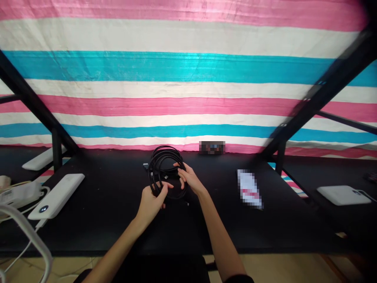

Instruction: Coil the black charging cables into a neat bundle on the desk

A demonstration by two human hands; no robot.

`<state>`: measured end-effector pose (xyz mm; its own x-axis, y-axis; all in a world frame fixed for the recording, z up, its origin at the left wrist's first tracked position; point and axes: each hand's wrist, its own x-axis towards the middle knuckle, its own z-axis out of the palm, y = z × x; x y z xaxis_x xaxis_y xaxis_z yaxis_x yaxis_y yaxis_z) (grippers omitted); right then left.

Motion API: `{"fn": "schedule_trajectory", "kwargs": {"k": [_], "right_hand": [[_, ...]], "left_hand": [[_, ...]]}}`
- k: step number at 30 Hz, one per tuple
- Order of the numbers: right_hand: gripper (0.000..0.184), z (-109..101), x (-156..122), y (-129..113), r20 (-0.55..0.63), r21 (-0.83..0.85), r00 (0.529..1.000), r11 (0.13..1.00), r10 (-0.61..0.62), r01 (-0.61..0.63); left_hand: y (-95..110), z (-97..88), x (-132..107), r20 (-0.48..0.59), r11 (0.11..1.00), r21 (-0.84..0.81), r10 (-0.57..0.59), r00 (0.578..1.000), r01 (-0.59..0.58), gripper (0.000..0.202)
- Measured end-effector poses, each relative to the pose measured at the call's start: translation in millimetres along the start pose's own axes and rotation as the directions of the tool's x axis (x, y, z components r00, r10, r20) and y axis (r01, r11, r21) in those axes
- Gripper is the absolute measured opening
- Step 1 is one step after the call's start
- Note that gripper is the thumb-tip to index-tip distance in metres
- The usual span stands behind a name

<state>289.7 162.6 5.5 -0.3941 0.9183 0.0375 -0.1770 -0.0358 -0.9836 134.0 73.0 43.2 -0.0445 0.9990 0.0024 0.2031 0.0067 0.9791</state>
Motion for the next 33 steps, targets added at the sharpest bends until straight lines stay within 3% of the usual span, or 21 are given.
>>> {"fn": "schedule_trajectory", "kwargs": {"k": [4, 7, 11, 14, 18, 23, 27, 33], "right_hand": [[0.036, -1.4, -2.1, -3.5, 0.003, -0.037, 1.000, 0.999, -0.008, 0.008], [0.037, -1.5, -2.6, -4.4, -0.005, -0.055, 1.000, 0.998, -0.010, 0.010], [0.038, -2.4, -0.4, -2.6, -0.030, -0.072, 0.999, 0.997, -0.037, 0.035], [0.038, 0.2, 1.1, -1.8, -0.037, -0.098, 0.997, 0.993, -0.069, 0.065], [0.037, 8.7, 1.1, -0.8, -0.001, -0.126, 0.998, 0.990, -0.057, 0.057], [0.046, 16.8, 0.7, 5.8, -0.051, -0.096, 0.998, 0.994, 0.037, -0.042], [0.050, 24.9, -0.2, 7.4, -0.053, 0.013, 0.997, 0.999, 0.053, -0.053], [0.056, 26.9, -3.8, -3.7, 0.152, 0.253, 0.967, 0.937, 0.206, -0.240]], "left_hand": [[6.4, -2.2, 0.2, 0.058, 0.983, -0.139, -0.114, 0.992, 0.121, 0.040], [12.4, -5.2, 0.2, 0.192, 0.925, -0.291, -0.192, 0.962, 0.243, 0.037], [10.6, -8.4, 2.5, 0.299, 0.898, -0.335, -0.187, 0.936, 0.286, 0.038], [6.5, -10.4, 4.8, 0.228, 0.943, -0.275, -0.127, 0.965, 0.189, 0.045], [10.3, -14.4, 1.6, 0.047, 0.989, -0.137, -0.055, 0.997, 0.061, 0.049], [20.8, -15.9, -10.1, -0.169, 0.980, 0.143, 0.162, 0.972, -0.139, 0.046], [23.3, -13.5, -10.6, -0.182, 0.959, 0.193, 0.245, 0.952, -0.210, 0.044], [11.5, -11.2, 1.0, -0.142, 0.882, 0.258, 0.438, 0.888, -0.393, 0.038]]}}
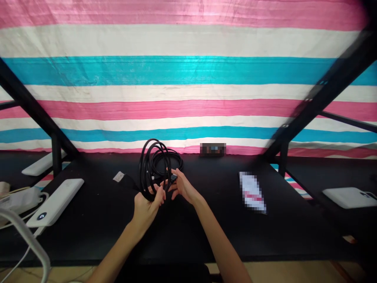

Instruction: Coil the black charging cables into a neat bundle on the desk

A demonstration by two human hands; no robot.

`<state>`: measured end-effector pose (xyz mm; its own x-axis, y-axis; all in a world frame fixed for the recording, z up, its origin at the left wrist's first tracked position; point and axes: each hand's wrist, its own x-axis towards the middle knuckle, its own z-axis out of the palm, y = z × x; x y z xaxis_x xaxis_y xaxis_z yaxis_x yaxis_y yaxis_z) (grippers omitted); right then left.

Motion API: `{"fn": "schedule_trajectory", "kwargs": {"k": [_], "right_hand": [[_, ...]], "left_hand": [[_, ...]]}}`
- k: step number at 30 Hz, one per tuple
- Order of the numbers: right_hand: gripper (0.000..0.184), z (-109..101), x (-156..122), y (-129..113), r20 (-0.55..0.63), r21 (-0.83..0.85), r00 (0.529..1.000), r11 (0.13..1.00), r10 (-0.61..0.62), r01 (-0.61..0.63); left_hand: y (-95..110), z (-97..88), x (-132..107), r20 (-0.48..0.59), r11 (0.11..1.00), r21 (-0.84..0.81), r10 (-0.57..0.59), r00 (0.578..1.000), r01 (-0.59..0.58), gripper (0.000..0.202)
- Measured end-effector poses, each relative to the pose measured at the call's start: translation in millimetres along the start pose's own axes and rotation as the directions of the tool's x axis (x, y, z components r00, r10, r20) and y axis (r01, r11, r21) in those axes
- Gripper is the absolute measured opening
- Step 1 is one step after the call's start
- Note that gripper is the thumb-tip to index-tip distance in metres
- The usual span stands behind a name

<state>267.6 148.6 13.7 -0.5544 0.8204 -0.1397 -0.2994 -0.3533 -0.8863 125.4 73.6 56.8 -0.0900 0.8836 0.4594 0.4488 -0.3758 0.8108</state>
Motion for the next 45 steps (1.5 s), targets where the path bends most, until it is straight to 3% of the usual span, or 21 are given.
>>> {"fn": "schedule_trajectory", "kwargs": {"k": [3, 6, 9, 12, 14, 17, 19, 22, 25, 28, 35, 39, 45], "right_hand": [[0.050, -4.2, -1.1, -4.7, -0.029, 0.094, 0.999, 0.995, -0.020, 0.023], [0.048, -6.5, -0.4, -6.4, -0.191, 0.140, 0.979, 0.985, -0.076, 0.104], [0.049, -8.4, 1.7, -5.7, -0.318, 0.039, 0.932, 0.980, -0.175, 0.197], [0.050, -15.1, 6.6, -2.9, -0.418, -0.047, 0.869, 0.962, -0.263, 0.269], [0.051, -21.7, 11.1, -0.4, -0.501, -0.088, 0.802, 0.941, -0.325, 0.326], [0.049, -30.1, 16.8, 2.2, -0.573, -0.161, 0.710, 0.906, -0.409, 0.391], [0.046, -33.0, 19.2, 2.7, -0.580, -0.207, 0.679, 0.887, -0.450, 0.412], [0.041, -34.5, 21.3, 3.4, -0.563, -0.277, 0.653, 0.860, -0.507, 0.428], [0.040, -35.8, 23.6, 6.2, -0.541, -0.322, 0.653, 0.847, -0.531, 0.422], [0.041, -38.0, 26.7, 10.1, -0.556, -0.299, 0.667, 0.867, -0.497, 0.398], [0.060, -43.5, 31.1, 13.4, -0.595, -0.080, 0.715, 0.912, -0.368, 0.403], [0.053, -45.1, 31.4, 14.3, -0.573, 0.015, 0.757, 0.920, -0.314, 0.392], [0.048, -45.9, 28.6, 13.2, -0.570, -0.047, 0.751, 0.925, -0.334, 0.376]], "left_hand": [[-8.0, 6.0, 2.8, 0.039, 0.998, 0.013, 0.067, 0.997, -0.068, 0.033], [-10.9, 15.6, 4.4, 0.108, 0.998, -0.056, 0.041, 0.993, -0.035, 0.033], [-11.6, 28.0, 4.4, 0.186, 0.988, -0.153, 0.018, 0.982, 0.011, 0.033], [-17.2, 40.1, 7.5, 0.253, 0.990, -0.138, -0.002, 0.967, 0.039, 0.030], [-25.9, 46.7, 13.3, 0.286, 0.985, -0.129, -0.073, 0.956, 0.114, 0.028], [-43.6, 53.4, 26.5, 0.329, 0.921, -0.214, -0.245, 0.912, 0.325, 0.034], [-54.8, 55.1, 35.8, 0.310, 0.854, -0.290, -0.344, 0.887, 0.433, 0.038], [-68.0, 54.0, 45.4, 0.202, 0.785, -0.377, -0.449, 0.870, 0.492, 0.039], [-77.0, 51.6, 48.1, 0.122, 0.751, -0.417, -0.511, 0.851, 0.512, 0.038], [-81.2, 49.4, 48.6, 0.117, 0.736, -0.422, -0.535, 0.837, 0.529, 0.039], [-87.8, 45.0, 53.5, 0.206, 0.745, -0.375, -0.513, 0.833, 0.551, 0.044], [-96.6, 50.1, 51.9, 0.264, 0.733, -0.401, -0.483, 0.835, 0.550, 0.043], [-100.2, 54.2, 54.1, 0.351, 0.707, -0.463, -0.409, 0.842, 0.536, 0.043]]}}
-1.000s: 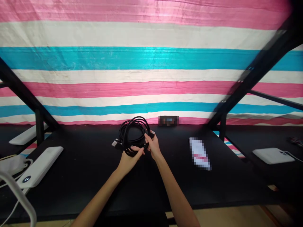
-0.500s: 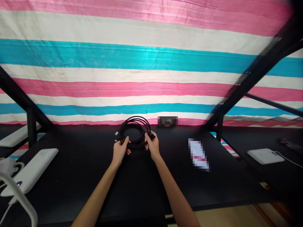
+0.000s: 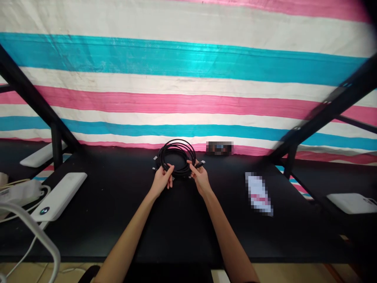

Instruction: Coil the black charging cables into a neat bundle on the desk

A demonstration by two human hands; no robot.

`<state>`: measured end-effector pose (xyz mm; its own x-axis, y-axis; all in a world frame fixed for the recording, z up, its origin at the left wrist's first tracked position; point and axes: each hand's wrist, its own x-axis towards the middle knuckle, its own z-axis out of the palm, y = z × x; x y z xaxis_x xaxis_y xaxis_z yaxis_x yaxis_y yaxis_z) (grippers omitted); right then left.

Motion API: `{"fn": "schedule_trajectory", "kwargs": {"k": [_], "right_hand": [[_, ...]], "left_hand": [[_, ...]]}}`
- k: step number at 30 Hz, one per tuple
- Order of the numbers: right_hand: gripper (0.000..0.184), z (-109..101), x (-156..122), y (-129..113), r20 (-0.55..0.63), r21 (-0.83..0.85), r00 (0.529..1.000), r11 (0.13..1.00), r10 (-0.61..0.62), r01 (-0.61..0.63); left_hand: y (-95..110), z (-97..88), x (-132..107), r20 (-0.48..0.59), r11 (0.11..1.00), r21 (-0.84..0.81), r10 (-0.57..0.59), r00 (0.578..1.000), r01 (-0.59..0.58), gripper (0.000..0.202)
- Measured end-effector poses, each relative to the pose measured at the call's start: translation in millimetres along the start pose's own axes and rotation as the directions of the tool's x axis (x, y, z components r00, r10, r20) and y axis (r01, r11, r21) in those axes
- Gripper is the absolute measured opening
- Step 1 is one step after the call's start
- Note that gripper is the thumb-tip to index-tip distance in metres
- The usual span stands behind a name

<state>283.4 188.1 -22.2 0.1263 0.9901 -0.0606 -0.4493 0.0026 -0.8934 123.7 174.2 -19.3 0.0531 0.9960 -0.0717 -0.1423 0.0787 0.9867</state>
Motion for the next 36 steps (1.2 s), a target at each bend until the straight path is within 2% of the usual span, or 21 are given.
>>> {"fn": "schedule_trajectory", "kwargs": {"k": [4, 9, 14, 22, 36], "right_hand": [[0.043, -0.1, 3.7, 4.3, -0.016, -0.012, 1.000, 1.000, 0.000, 0.000], [0.047, 3.1, 11.6, 16.5, -0.060, 0.003, 0.997, 0.999, 0.048, -0.048], [0.043, 5.2, 11.2, 16.0, 0.045, -0.015, 0.999, 1.000, 0.014, -0.013], [0.052, 0.7, 9.7, 11.3, 0.046, -0.180, 0.999, 0.984, -0.007, 0.015], [0.045, -3.9, 11.4, 12.4, 0.045, -0.149, 0.999, 0.989, 0.021, -0.014]], "left_hand": [[-1.0, -0.8, 3.6, -0.005, 1.000, 0.005, 0.025, 1.000, -0.025, 0.046], [-1.1, 1.4, 0.6, -0.099, 0.999, 0.033, 0.037, 0.994, -0.034, 0.044], [6.5, 0.1, -5.6, -0.214, 0.982, 0.141, 0.151, 0.965, -0.123, 0.040], [5.7, -11.8, -0.5, -0.232, 0.989, 0.134, -0.022, 0.972, 0.055, 0.040], [5.7, -15.6, -0.4, -0.198, 0.957, 0.286, 0.004, 0.980, 0.054, 0.040]]}}
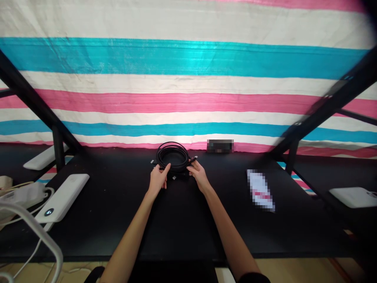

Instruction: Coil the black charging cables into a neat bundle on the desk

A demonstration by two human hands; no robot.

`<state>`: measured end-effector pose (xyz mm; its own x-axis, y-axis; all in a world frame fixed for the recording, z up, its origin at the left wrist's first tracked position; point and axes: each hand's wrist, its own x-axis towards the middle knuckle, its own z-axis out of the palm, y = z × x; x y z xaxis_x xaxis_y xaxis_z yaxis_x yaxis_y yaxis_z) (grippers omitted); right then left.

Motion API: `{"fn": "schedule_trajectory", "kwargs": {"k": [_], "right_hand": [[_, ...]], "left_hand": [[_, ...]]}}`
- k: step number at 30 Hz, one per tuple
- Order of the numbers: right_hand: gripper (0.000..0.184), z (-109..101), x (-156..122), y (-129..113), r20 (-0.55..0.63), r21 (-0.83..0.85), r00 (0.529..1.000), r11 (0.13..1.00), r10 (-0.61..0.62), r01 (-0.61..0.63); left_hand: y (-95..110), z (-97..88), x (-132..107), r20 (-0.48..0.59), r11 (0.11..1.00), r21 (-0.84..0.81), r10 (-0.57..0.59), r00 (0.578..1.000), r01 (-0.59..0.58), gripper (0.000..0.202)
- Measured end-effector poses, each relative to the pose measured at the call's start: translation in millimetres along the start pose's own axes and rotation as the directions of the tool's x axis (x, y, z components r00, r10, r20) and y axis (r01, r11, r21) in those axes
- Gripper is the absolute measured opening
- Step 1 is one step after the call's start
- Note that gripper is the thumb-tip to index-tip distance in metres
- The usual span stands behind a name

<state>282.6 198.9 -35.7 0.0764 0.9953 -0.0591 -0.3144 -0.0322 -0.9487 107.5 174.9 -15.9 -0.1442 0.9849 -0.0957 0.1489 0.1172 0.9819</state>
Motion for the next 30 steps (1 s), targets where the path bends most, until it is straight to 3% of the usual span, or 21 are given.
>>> {"fn": "schedule_trajectory", "kwargs": {"k": [11, 15, 20, 26, 30], "right_hand": [[0.041, -1.1, -2.0, -0.8, -0.045, 0.015, 0.999, 1.000, -0.021, 0.022], [0.042, -4.2, -2.3, -2.3, -0.067, 0.108, 0.997, 0.993, -0.033, 0.040], [0.046, -10.5, 0.2, -0.3, -0.140, 0.026, 0.990, 0.999, -0.015, 0.019], [0.051, -14.5, -0.4, -4.1, -0.265, -0.097, 0.963, 0.995, -0.057, 0.032], [0.039, -20.7, -1.2, -10.2, -0.405, -0.025, 0.914, 1.000, -0.016, 0.007]], "left_hand": [[-3.2, -2.4, -4.4, -0.015, 0.999, 0.043, 0.013, 1.000, -0.012, 0.050], [-1.9, -5.4, -7.8, -0.137, 0.994, 0.076, 0.087, 0.987, -0.078, 0.056], [6.9, -9.6, -13.3, -0.350, 0.975, -0.049, 0.189, 0.918, -0.219, 0.057], [5.8, -9.4, -15.8, -0.435, 0.946, -0.131, 0.214, 0.875, -0.296, 0.057], [3.8, -11.0, -13.4, -0.482, 0.927, -0.207, 0.182, 0.857, -0.313, 0.056]]}}
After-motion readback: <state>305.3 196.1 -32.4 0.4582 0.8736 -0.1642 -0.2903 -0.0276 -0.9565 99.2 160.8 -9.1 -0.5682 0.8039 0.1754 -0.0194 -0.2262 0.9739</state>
